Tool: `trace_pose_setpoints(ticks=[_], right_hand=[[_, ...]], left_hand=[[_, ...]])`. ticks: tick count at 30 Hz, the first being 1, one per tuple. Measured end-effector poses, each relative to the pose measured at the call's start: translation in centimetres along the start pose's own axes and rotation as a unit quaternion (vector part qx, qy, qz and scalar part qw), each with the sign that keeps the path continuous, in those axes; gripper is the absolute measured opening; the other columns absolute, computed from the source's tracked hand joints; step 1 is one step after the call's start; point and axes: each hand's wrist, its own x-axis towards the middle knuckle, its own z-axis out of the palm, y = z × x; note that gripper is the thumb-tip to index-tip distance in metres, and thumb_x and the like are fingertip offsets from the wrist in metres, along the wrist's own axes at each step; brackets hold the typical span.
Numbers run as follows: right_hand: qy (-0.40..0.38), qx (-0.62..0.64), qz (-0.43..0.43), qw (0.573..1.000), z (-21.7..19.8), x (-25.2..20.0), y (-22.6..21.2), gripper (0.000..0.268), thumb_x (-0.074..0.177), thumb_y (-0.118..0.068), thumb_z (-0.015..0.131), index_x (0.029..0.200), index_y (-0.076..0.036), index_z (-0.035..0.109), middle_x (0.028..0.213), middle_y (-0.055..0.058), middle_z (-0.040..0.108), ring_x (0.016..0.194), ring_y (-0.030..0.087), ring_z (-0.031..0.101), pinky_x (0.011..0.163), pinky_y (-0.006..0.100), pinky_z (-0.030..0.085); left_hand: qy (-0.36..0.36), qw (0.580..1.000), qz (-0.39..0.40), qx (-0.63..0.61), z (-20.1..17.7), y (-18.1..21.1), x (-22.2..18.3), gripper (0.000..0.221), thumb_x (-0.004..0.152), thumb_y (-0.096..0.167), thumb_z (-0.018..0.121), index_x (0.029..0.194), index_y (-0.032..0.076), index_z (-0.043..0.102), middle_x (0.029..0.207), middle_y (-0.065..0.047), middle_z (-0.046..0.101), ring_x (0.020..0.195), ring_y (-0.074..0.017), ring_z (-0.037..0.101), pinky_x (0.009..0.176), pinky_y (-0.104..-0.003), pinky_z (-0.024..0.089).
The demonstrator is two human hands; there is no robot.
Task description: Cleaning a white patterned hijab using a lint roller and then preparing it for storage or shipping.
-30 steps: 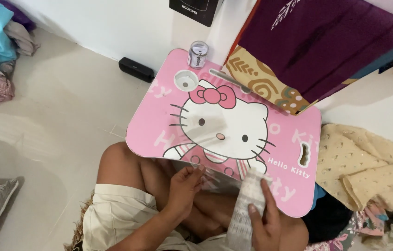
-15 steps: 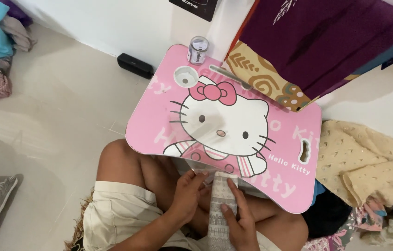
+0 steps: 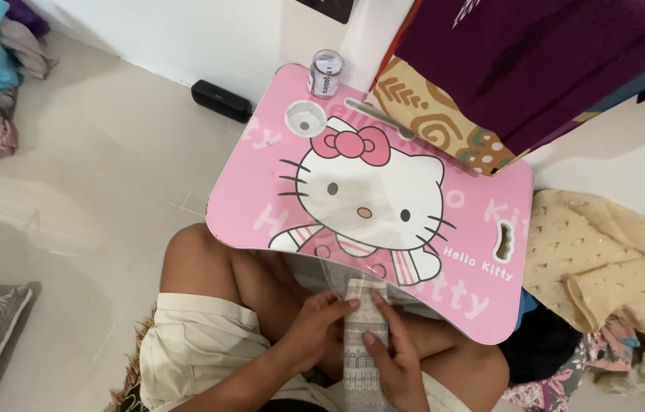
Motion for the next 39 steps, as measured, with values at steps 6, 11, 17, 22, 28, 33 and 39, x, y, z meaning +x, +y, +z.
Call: trace_pose_setpoints(ticks=[6,11,17,22,28,33,39], right_hand=[[0.068,0.132,0.068,0.987,0.0,-0.1,0.2,0.067,0.085,-0.005,0.072,0.149,-0.004,0.052,0.145,0.018,0.064,0.127,0.025,0.063,0.101,0.035,0.052],[0.117,0.064,0.08,0.988,-0.7,-0.2,-0.9,0.069,0.081,-0.005,0.078,0.147,-0.012,0.061,0.094,0.013,0.08,0.055,0.011,0.062,0.043,0.026,0.05],[0.119,-0.043,0.055,0.991,-1.7,0.2,-0.1,0.062,0.076,-0.009,0.085,0.136,-0.012,0.071,0.121,0.003,0.076,0.052,0.002,0.037,0.041,0.017,0.032],[0.128,-0.088,0.077,0.985,-1.6,0.3,0.2,0.061,0.073,-0.014,0.088,0.132,-0.02,0.075,0.139,-0.004,0.072,0.05,0.005,0.026,0.041,0.015,0.025],[0.128,-0.034,0.094,0.987,-1.1,0.3,-0.8,0.069,0.072,-0.008,0.087,0.139,-0.007,0.068,0.139,-0.002,0.071,0.048,0.0,0.017,0.041,0.014,0.017],[0.105,-0.033,0.133,0.985,-1.0,0.3,-3.1,0.073,0.073,-0.006,0.089,0.144,-0.013,0.069,0.108,-0.006,0.078,0.053,0.001,0.035,0.043,0.016,0.032],[0.059,0.022,0.12,0.991,-1.3,-1.2,-1.9,0.101,0.063,0.005,0.091,0.153,-0.006,0.047,0.144,0.013,0.069,0.128,0.019,0.067,0.1,0.033,0.057]], left_hand=[[-0.065,0.998,-0.003,-0.009,-1.3,-1.6,0.8,0.019,0.079,0.006,0.068,0.096,0.001,0.075,0.088,-0.008,0.074,0.082,-0.0199,0.068,0.079,-0.032,0.051],[-0.17,0.984,-0.024,-0.044,-1.7,-2.2,1.2,0.036,0.09,0.029,0.061,0.114,0.005,0.07,0.103,-0.008,0.073,0.097,-0.0216,0.067,0.087,-0.036,0.049],[-0.1,0.995,0.02,0.021,1.7,1.2,-0.3,0.037,0.097,0.035,0.065,0.116,0.004,0.071,0.107,-0.008,0.075,0.1,-0.0205,0.07,0.09,-0.035,0.054],[-0.046,0.997,-0.049,0.03,1.4,-0.2,0.6,0.017,0.089,0.018,0.077,0.099,0.004,0.075,0.087,-0.008,0.076,0.074,-0.0175,0.07,0.069,-0.03,0.054],[-0.095,0.981,-0.088,-0.142,0.5,-2.0,1.2,0.037,0.078,0.018,0.065,0.111,0.001,0.067,0.094,-0.015,0.071,0.085,-0.0308,0.066,0.079,-0.042,0.052],[-0.053,0.998,-0.029,-0.035,2.2,-0.5,0.7,0.016,0.093,0.02,0.077,0.089,0.005,0.074,0.083,-0.008,0.075,0.073,-0.0199,0.07,0.07,-0.033,0.057],[-0.015,0.995,0.004,-0.098,3.2,1.1,1.1,0.022,0.09,0.022,0.075,0.099,0.002,0.074,0.084,-0.011,0.075,0.075,-0.0258,0.071,0.073,-0.041,0.058]])
